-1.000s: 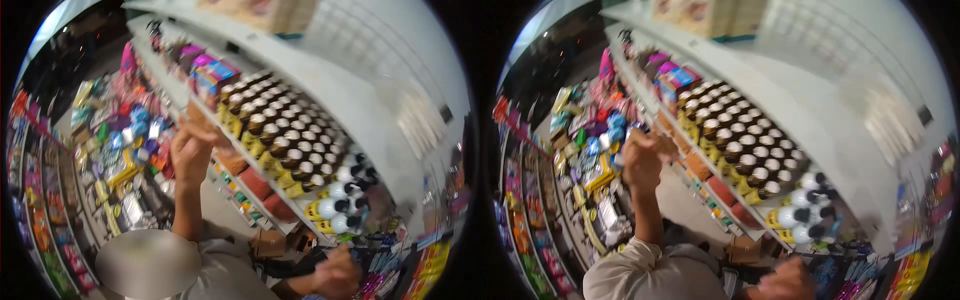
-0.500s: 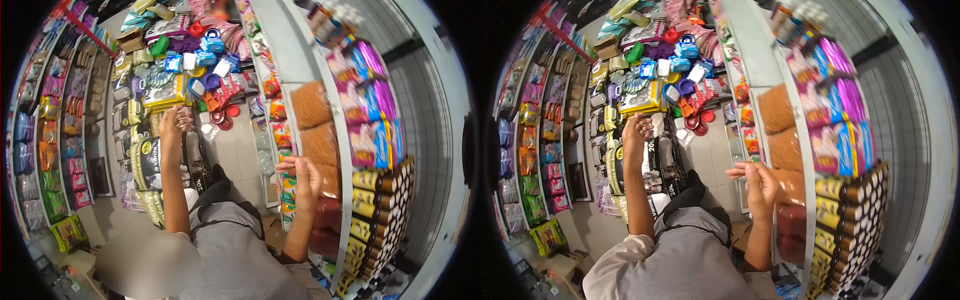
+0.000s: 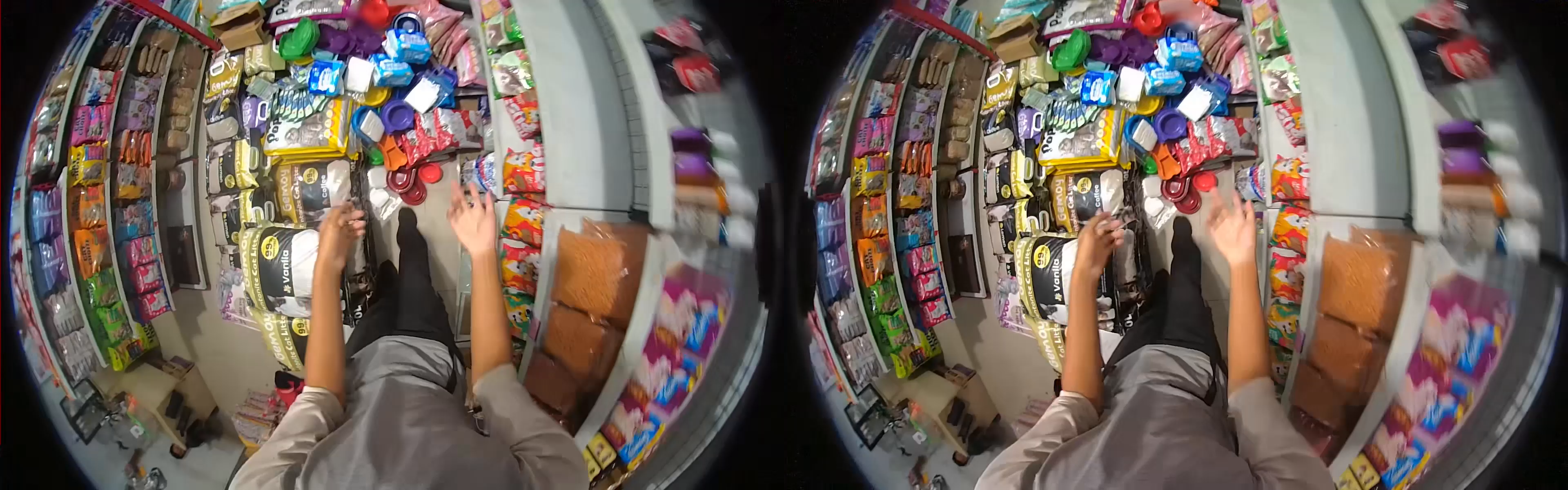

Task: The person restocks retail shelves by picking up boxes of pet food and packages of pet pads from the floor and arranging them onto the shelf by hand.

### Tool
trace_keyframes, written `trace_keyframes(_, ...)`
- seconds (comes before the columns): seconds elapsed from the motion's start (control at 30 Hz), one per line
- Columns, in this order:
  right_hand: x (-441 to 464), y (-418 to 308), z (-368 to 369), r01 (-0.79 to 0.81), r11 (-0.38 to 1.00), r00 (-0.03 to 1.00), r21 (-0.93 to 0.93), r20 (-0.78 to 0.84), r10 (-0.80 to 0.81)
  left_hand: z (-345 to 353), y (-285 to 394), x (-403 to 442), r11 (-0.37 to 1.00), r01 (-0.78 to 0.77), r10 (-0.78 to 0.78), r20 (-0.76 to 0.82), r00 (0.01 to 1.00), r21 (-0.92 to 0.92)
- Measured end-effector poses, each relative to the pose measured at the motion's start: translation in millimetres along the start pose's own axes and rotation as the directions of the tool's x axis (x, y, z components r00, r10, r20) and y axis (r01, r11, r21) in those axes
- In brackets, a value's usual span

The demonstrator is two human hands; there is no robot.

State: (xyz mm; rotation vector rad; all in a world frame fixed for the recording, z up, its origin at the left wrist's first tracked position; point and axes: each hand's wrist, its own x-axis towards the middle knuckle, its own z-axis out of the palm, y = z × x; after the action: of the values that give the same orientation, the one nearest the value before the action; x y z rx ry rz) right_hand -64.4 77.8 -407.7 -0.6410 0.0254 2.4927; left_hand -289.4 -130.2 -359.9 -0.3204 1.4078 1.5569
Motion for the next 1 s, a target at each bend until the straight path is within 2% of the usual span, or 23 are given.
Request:
trace_keyframes(0.07,78.7,-1.4,-39.7,0.135,0.990,0.928,0.039,-0.356,-0.113,-2.6,-30.6,58.3,0.992,0.113,-0.118,-0.088,0.989,-0.057)
trace_keyframes(0.1,115.1,-2.5,-59.6,0.125,0.991,0.918,0.055,-0.385,-0.095,-0.4,-41.8,80.9,0.989,0.137,-0.142,-0.113,0.983,-0.048)
trace_keyframes(0.17,184.1,-4.8,-98.8,-0.070,0.994,0.812,-0.086,-0.583,0.007,4.7,-59.8,125.9,0.977,0.203,-0.210,-0.151,0.966,-0.059)
trace_keyframes(0.2,217.1,-4.8,-112.7,-0.076,0.995,0.795,-0.069,-0.606,0.019,6.5,-63.9,150.8,0.972,0.228,-0.234,-0.168,0.958,-0.051)
trace_keyframes(0.23,247.9,-4.6,-127.1,-0.237,0.934,0.798,-0.269,-0.602,0.029,8.6,-68.8,176.7,0.960,0.277,-0.279,-0.155,0.948,-0.035)
trace_keyframes(0.27,275.3,-5.2,-142.5,-0.382,0.808,0.797,-0.448,-0.602,0.043,9.8,-76.4,200.9,0.944,0.329,-0.328,-0.139,0.934,-0.019)
trace_keyframes(0.33,323.6,-11.1,-147.7,-0.459,0.714,0.773,-0.529,-0.634,0.028,6.3,-94.8,240.1,0.907,0.420,-0.417,-0.139,0.898,-0.010)
trace_keyframes(0.4,369.3,-23.2,-162.2,-0.514,0.592,0.789,-0.621,-0.613,0.042,-4.2,-102.5,293.9,0.853,0.500,-0.478,-0.162,0.864,0.149)
trace_keyframes(0.43,388.0,-28.2,-165.5,-0.530,0.596,0.772,-0.603,-0.634,0.046,-12.7,-104.5,321.2,0.815,0.531,-0.503,-0.171,0.847,0.232)
trace_keyframes(0.5,429.7,-40.6,-169.9,-0.596,0.339,0.783,-0.728,-0.620,0.045,-49.9,-123.4,381.7,0.787,0.400,-0.368,-0.163,0.916,0.469)
trace_keyframes(0.57,463.2,-53.3,-195.7,-0.581,0.329,0.796,-0.745,-0.605,0.037,-51.0,-113.3,430.3,0.730,0.317,-0.205,-0.249,0.947,0.606)
trace_keyframes(0.63,495.7,-60.0,-221.5,-0.563,0.313,0.811,-0.765,-0.584,0.035,-27.2,-84.3,457.4,0.793,0.334,-0.160,-0.356,0.921,0.509)
trace_keyframes(0.7,522.2,-61.5,-244.4,-0.443,0.401,0.802,-0.802,-0.554,-0.223,-43.4,-69.4,494.8,0.748,0.343,-0.273,-0.206,0.939,0.569)
trace_keyframes(0.73,535.6,-62.3,-253.2,-0.459,0.400,0.795,-0.794,-0.567,-0.213,-42.5,-68.4,507.4,0.744,0.360,-0.285,-0.219,0.933,0.564)
trace_keyframes(0.8,553.5,-67.4,-262.9,-0.390,0.396,0.838,-0.831,-0.499,-0.222,-27.6,-62.4,524.2,0.658,0.440,-0.233,-0.390,0.891,0.611)
trace_keyframes(0.83,555.6,-63.9,-265.5,-0.401,0.397,0.829,-0.825,-0.511,-0.225,-24.6,-69.8,526.1,0.651,0.450,-0.247,-0.390,0.887,0.612)
trace_keyframes(0.93,569.9,-35.2,-250.2,-0.403,0.406,0.606,-0.820,-0.572,-0.553,-21.9,-86.7,532.8,0.725,0.311,-0.043,-0.411,0.911,0.614)
trace_keyframes(0.97,574.4,-38.0,-255.5,-0.397,0.409,0.608,-0.822,-0.569,-0.554,-23.3,-89.4,534.9,0.725,0.305,-0.036,-0.409,0.912,0.617)
trace_keyframes(1.0,577.6,-41.4,-259.5,-0.396,0.325,0.656,-0.859,-0.512,-0.554,-24.4,-91.9,534.0,0.805,0.235,-0.029,-0.361,0.932,0.544)
